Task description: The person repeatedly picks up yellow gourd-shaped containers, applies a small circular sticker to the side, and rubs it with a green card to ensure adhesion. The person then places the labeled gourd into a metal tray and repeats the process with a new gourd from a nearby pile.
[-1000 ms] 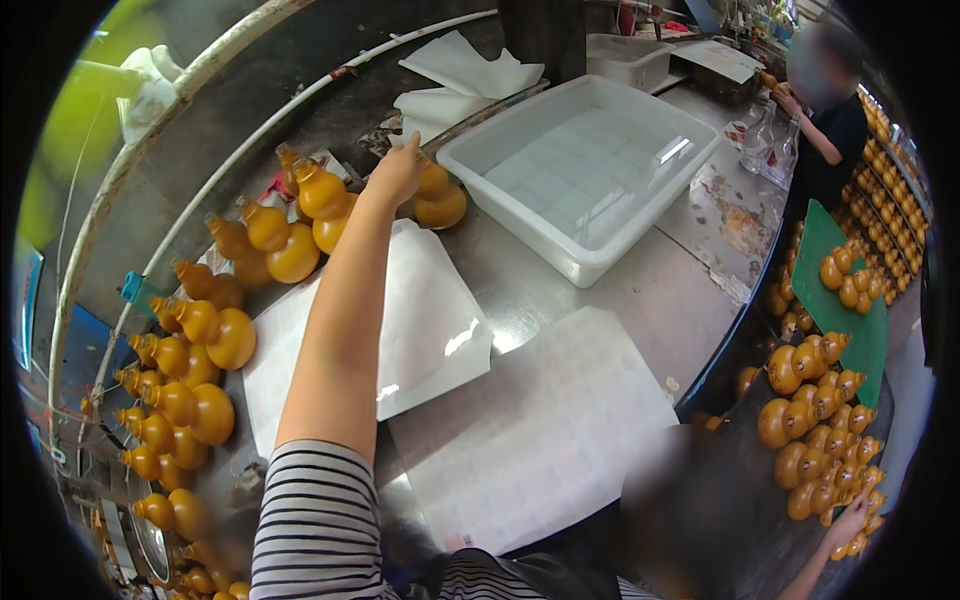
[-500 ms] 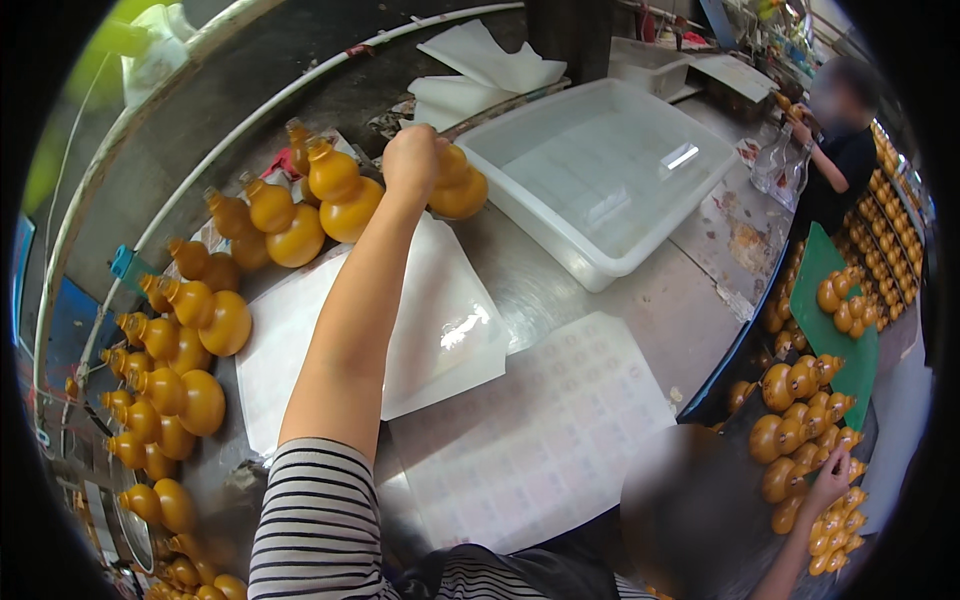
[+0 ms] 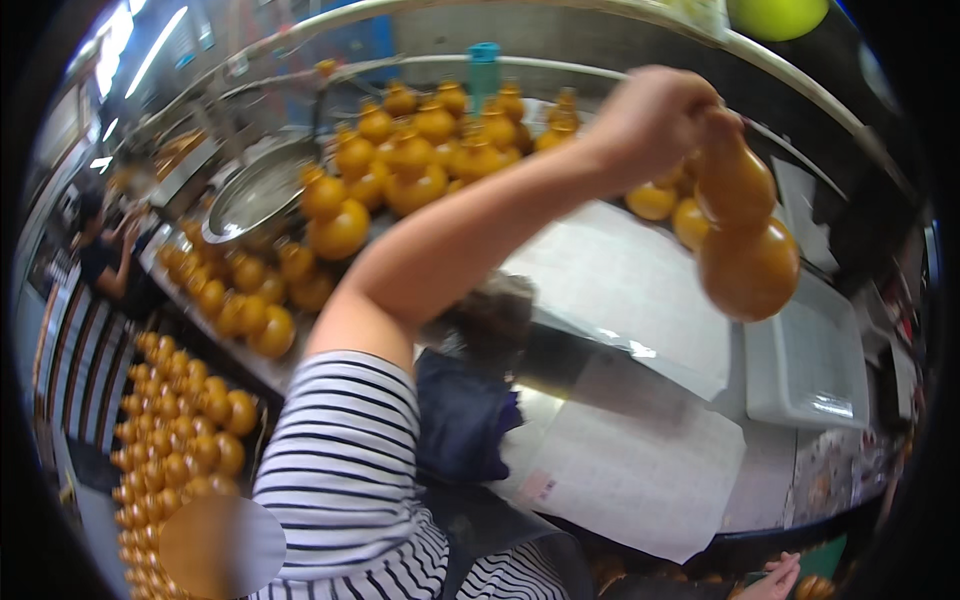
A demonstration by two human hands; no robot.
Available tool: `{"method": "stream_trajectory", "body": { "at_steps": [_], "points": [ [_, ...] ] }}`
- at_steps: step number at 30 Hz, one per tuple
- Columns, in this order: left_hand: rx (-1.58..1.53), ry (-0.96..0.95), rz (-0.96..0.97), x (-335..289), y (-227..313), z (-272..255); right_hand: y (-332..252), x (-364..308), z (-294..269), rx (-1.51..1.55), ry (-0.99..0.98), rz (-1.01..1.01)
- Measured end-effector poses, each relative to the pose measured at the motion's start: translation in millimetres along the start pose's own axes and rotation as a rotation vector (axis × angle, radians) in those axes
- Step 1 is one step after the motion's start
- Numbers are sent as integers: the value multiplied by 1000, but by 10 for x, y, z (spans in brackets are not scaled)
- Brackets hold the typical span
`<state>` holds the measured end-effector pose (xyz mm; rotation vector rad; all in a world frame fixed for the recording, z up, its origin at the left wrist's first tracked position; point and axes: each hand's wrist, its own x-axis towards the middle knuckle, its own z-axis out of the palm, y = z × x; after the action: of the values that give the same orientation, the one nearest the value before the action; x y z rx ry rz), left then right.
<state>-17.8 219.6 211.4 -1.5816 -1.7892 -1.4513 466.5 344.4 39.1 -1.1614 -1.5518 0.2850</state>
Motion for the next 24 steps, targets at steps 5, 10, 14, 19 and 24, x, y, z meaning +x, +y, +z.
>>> {"method": "stream_trajectory", "body": {
  "at_steps": [5,10,14,19,24],
  "points": [
    [511,164,-99,-861,79,-2465,143,-144,395,185,-46,1],
    [1052,473,-411,-1651,-90,-4306,-31,-290,756,130,-286,45],
    [1250,464,-919,-2268,-931,-4834,-402,-500,898,144,-369,169],
    [1109,471,-1168,-2893,-1574,-4865,-617,-620,837,85,-415,105],
    [1107,481,-1185,-3339,-2018,-4993,-826,-626,967,136,-396,118]
  ]
}}
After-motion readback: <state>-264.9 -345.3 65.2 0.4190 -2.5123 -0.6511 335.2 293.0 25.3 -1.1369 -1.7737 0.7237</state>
